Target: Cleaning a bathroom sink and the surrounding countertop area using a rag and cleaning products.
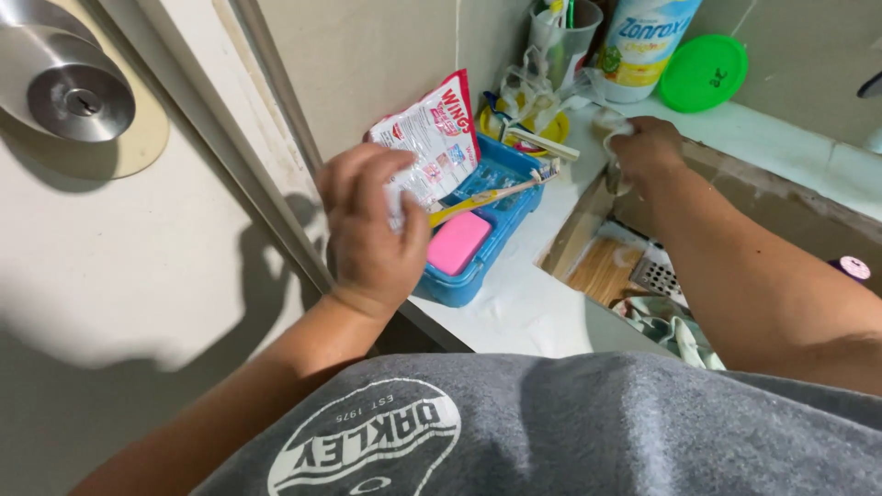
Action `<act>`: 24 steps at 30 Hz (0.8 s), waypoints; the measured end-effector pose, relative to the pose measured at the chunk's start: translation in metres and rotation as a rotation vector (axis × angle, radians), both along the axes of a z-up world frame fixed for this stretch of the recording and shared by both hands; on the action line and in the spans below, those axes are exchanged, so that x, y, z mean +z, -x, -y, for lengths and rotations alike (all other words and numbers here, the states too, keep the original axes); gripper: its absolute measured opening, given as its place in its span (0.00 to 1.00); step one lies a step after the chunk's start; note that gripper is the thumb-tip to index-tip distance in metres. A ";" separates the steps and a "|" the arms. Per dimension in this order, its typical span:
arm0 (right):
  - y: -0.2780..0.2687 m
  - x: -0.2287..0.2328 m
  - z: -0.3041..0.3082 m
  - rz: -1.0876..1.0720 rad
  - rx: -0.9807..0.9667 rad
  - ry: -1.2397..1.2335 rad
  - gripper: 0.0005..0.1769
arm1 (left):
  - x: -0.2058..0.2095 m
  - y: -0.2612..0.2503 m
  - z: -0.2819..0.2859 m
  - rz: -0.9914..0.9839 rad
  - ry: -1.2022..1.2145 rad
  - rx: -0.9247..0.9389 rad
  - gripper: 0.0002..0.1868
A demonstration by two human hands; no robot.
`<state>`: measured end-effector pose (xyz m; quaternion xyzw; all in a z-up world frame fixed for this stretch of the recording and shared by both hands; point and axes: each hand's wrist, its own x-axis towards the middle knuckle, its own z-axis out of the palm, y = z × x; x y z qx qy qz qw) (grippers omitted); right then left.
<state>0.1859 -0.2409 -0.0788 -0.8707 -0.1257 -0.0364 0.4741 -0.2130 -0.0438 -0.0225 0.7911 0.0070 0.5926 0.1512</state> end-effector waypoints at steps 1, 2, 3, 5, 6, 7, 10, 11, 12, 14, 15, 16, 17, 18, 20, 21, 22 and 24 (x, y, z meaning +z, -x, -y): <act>0.001 0.001 -0.002 0.004 0.004 -0.002 0.26 | 0.005 -0.013 -0.003 0.004 -0.002 0.004 0.21; 0.002 0.001 0.001 0.044 0.036 0.115 0.25 | 0.011 -0.027 -0.004 -0.027 -0.052 -0.140 0.18; 0.002 0.002 0.003 0.084 0.068 0.233 0.23 | 0.016 -0.042 -0.005 -0.058 -0.103 -0.284 0.15; 0.014 0.006 0.001 0.128 0.124 0.306 0.24 | 0.027 -0.079 0.000 -0.099 -0.111 -0.375 0.14; 0.021 0.006 -0.001 0.165 0.189 0.372 0.26 | 0.033 -0.097 0.002 -0.149 -0.126 -0.460 0.12; 0.021 0.009 -0.001 0.164 0.178 0.373 0.26 | 0.029 -0.119 0.002 -0.146 -0.127 -0.471 0.12; 0.014 0.013 0.002 0.193 0.249 0.525 0.26 | 0.018 -0.181 0.007 -0.247 -0.154 -0.565 0.11; 0.006 0.013 0.003 0.258 0.177 0.439 0.24 | 0.013 -0.198 0.008 -0.362 -0.132 -0.508 0.11; -0.002 0.011 0.001 0.321 0.109 0.351 0.23 | 0.008 -0.215 0.008 -0.479 -0.114 -0.447 0.11; -0.004 0.007 -0.006 0.452 0.008 0.338 0.21 | 0.001 -0.242 0.012 -0.573 -0.103 -0.377 0.12; -0.005 0.004 -0.009 0.577 -0.083 0.327 0.21 | -0.004 -0.254 0.015 -0.670 -0.085 -0.298 0.12; 0.002 0.004 -0.016 0.582 -0.086 0.325 0.21 | 0.000 -0.261 0.015 -0.665 -0.088 -0.298 0.12; 0.009 0.004 -0.022 0.571 -0.018 0.481 0.20 | 0.004 -0.268 0.015 -0.824 -0.080 -0.231 0.14; 0.017 0.001 -0.029 0.550 0.055 0.639 0.19 | 0.005 -0.273 0.015 -0.988 -0.066 -0.160 0.15; 0.032 0.022 -0.032 0.438 0.111 0.729 0.18 | 0.016 -0.278 0.013 -0.937 -0.024 -0.113 0.16; 0.040 0.032 -0.031 0.324 0.167 0.815 0.17 | 0.021 -0.281 0.014 -0.884 0.016 -0.066 0.17; 0.037 0.033 -0.028 0.321 0.162 0.815 0.17 | 0.025 -0.285 0.011 -0.885 0.013 -0.071 0.17; 0.033 0.032 -0.019 0.190 0.085 0.771 0.20 | 0.029 -0.293 0.008 -0.922 -0.085 -0.077 0.22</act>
